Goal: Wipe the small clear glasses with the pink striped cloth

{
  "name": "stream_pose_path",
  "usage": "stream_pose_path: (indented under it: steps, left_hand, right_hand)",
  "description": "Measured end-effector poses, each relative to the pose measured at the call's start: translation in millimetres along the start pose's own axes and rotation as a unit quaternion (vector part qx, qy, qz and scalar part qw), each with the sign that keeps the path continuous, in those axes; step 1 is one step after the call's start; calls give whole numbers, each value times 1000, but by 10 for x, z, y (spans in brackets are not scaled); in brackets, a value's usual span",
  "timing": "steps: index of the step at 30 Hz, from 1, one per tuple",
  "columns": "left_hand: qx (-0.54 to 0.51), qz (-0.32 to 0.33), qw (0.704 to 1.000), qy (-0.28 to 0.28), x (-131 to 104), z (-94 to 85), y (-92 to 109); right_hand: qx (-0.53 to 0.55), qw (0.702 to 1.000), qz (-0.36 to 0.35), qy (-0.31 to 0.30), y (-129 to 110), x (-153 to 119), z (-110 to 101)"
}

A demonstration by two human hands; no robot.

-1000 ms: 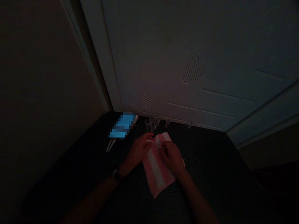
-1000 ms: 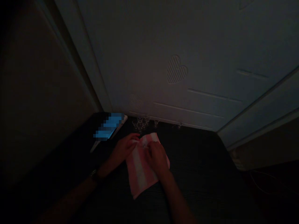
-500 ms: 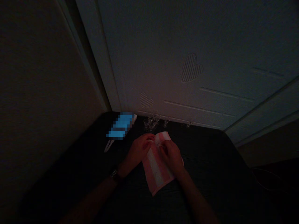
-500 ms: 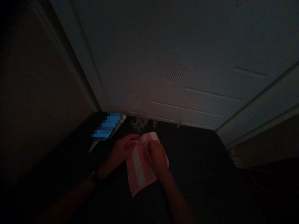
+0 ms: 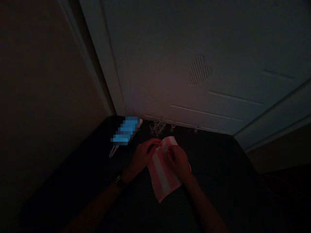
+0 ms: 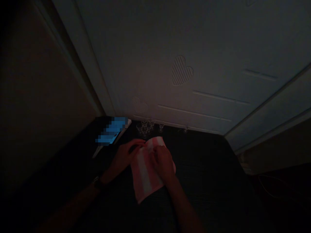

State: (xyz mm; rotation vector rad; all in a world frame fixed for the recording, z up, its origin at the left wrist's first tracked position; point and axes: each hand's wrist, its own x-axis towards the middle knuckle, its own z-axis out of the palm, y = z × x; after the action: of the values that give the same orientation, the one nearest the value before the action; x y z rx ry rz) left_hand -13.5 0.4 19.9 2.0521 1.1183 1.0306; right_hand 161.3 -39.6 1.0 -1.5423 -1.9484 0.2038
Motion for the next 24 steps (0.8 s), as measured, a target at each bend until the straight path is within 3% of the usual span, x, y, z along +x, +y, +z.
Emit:
stream_pose_path:
  steps: [10,16,24]
  left_hand:
    - [32,27,999,-4,-7,77,-76]
    - [50,37,997,-36,-5,60,-114]
    - [76,114,988,-76,-44,103,-188]
  right_hand:
    - [8,1000,-24,-7,-1,3,4]
    - [3,1000,-27,-3,12,-3,15]
    - [14,1000,-18,-16,24,4,29]
